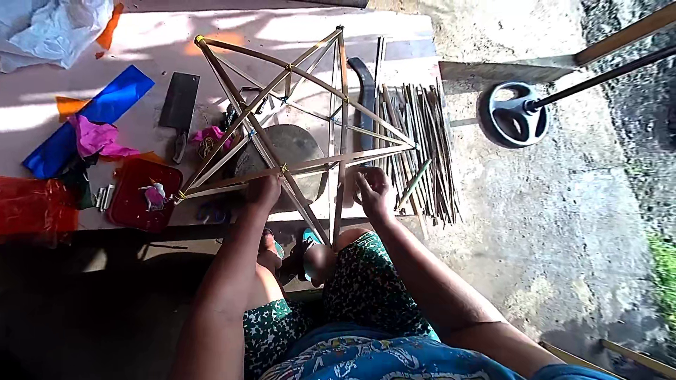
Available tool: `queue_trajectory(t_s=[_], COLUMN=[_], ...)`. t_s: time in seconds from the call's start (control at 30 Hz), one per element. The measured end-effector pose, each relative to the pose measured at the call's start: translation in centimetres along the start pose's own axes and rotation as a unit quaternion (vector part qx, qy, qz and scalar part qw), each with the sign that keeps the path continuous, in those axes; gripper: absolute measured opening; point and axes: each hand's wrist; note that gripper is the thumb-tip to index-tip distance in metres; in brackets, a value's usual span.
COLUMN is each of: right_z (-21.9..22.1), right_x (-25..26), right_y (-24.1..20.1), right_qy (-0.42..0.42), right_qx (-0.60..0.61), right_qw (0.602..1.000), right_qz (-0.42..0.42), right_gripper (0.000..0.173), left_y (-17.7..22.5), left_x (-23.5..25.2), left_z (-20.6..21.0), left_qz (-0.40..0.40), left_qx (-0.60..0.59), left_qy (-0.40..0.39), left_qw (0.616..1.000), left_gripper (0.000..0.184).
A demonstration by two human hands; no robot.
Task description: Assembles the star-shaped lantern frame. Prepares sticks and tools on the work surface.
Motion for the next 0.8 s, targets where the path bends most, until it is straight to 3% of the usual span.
queue_trajectory(t_s=[0.1, 0.17, 0.4, 0.5, 0.57, 0.63, 0.73, 0.8], right_z=[0.9, 2.0, 3.4, 3.6, 3.8, 3.7, 3.3, 3.7], right_x=[0.5, 0.4, 0.2, 0.1, -0.1, -0.5, -2.4, -3.1], right_y=[1.4, 1.2, 0.7, 1.0, 1.8, 2.1, 0.0, -2.1], right_qy=[-0.119, -0.177, -0.206, -0.187, -0.127, -0.039, 0.029, -0.030], right_qx=[0.129, 0.185, 0.257, 0.230, 0.180, 0.128, 0.036, 0.006], right_qw=[0.969, 0.936, 0.908, 0.920, 0.948, 0.981, 0.995, 0.981], right_qz=[0.172, 0.241, 0.258, 0.257, 0.228, 0.139, -0.093, -0.191], right_gripper=[0.054, 0.059, 0.051, 0.057, 0.074, 0.081, 0.064, 0.040], left_y=[0.7, 1.1, 0.2, -0.4, -0.4, -0.4, -1.0, -0.9], left_x=[0.2, 0.4, 1.5, 1.7, 1.5, 1.4, 1.2, 1.0], left_z=[-0.5, -0.7, -2.3, -2.5, -2.5, -2.4, -1.2, -0.5], left_qz=[-0.009, -0.020, -0.066, -0.048, -0.034, -0.028, -0.014, -0.025], left_qx=[0.006, 0.004, -0.038, -0.055, -0.058, -0.056, -0.053, -0.041], left_qy=[-0.019, -0.022, -0.088, -0.089, -0.082, -0.079, -0.049, -0.028], left_qw=[1.000, 1.000, 0.993, 0.993, 0.994, 0.995, 0.997, 0.998], left_gripper=[0.029, 0.029, 0.032, 0.031, 0.030, 0.029, 0.031, 0.028])
Point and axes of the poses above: each hand's wrist, its own x-axis towards the middle knuckle, its own z-axis out of the palm, y = z × x, and after that the axes turned 5 degrees about -x, right-handed
